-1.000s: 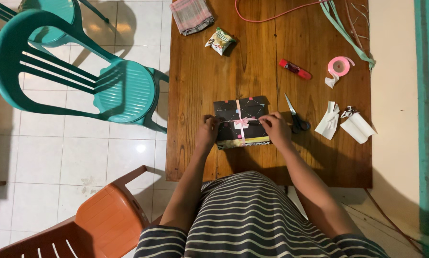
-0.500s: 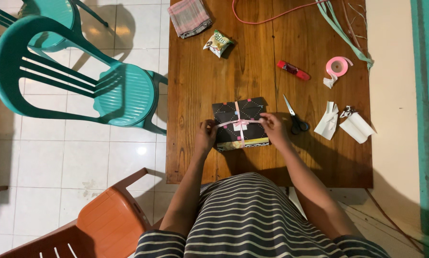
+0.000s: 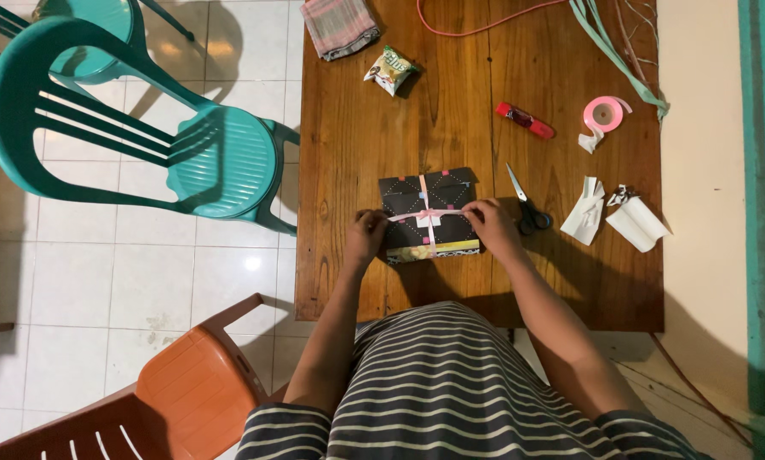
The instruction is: The person cuts a ribbon on a wrapped gift with scissors, then unwraps it to reveal a packet of chili flakes and a small snack. They place the items on a sheet of white paper and arrange them for wrapping.
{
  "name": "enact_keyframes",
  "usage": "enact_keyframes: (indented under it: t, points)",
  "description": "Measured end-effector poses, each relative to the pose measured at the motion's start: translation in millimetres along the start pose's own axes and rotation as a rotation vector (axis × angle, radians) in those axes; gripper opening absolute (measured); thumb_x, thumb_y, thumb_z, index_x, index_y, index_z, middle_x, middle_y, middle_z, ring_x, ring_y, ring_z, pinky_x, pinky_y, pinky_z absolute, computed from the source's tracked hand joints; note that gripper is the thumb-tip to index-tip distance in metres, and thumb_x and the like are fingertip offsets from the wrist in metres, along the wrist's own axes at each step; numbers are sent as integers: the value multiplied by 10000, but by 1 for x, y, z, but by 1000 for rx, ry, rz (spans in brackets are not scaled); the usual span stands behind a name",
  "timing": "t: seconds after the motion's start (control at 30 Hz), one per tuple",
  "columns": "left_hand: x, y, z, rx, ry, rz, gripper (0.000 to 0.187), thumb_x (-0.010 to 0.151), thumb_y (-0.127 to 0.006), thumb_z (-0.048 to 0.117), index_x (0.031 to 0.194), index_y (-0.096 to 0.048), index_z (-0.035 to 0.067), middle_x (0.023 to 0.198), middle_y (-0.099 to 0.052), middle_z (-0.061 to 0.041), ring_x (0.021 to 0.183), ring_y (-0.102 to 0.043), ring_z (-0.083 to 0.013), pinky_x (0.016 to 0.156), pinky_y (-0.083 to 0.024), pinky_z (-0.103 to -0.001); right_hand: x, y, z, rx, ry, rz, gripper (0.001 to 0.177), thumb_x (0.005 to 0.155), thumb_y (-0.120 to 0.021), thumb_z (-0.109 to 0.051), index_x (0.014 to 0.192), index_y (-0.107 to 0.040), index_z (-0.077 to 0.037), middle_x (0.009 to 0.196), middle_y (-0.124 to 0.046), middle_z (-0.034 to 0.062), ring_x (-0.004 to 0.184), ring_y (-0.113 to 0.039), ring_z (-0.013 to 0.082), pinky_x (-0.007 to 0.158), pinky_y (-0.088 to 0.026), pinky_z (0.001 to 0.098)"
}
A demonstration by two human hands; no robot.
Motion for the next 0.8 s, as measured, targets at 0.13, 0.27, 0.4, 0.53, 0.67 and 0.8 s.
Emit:
enact_keyframes:
  t: [0.13, 0.27, 0.4, 0.53, 0.67, 0.8]
  points:
    - [-1, 1, -17, -67, 139, -21, 373, 918, -761, 155, 1257, -622, 80, 1155, -671, -160, 991, -715, -285, 851, -598, -370, 1, -5, 20, 223, -228, -25, 228, 983, -680, -233, 1183, -700, -126, 1027, -684, 54, 831, -672, 144, 714, -588, 313]
    - [-14, 13, -12, 193, 69, 30, 469, 971, -725, 267, 1381, -559, 113, 1346, -605, -196, 1218, -618, -352, 1028, -538, -439, -14, -9, 66, 429, -368, 1, 283, 1023, -617, -282, 1267, -644, -142, 1039, -689, 1, 866, -674, 84, 689, -571, 264]
    - [-58, 32, 0, 670, -133, 27, 526, 973, -617, 332, 1468, -515, 186, 1585, -441, -136, 1482, -356, -385, 1179, -282, -536, -50, -9, 107, 500, -271, -72, 283, 1039, -608, -242, 1229, -684, -47, 1020, -727, 32, 862, -683, 108, 710, -546, 253]
    - [-91, 45, -6, 720, -85, -68, 549, 1010, -546, 366, 1541, -450, 267, 1662, -339, -96, 1531, -275, -347, 1218, -211, -545, -82, -5, 134, 604, -298, -59, 254, 1030, -603, -190, 1193, -691, -17, 1005, -726, 25, 862, -694, 97, 726, -556, 246]
    - [-105, 39, -10, 742, -38, -46, 545, 1025, -536, 340, 1559, -437, 291, 1678, -321, -72, 1543, -276, -339, 1242, -210, -556, -95, -7, 137, 680, -259, -19, 230, 1050, -608, -175, 1194, -699, -22, 952, -712, 33, 838, -677, 81, 723, -547, 234]
    - [-99, 23, -9, 725, 26, 22, 590, 966, -555, 262, 1540, -432, 207, 1682, -295, -97, 1548, -243, -381, 1227, -172, -608, -92, -8, 133, 620, -250, 9, 217, 1052, -612, -171, 1181, -716, -30, 883, -708, 42, 774, -660, 92, 671, -536, 243]
Point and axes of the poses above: each hand's wrist, its own x-axis towards the middle knuckle, its own y-axis out of the back of the hand, z = x × y, the point moved 5 cm from there along x, towards the middle knuckle
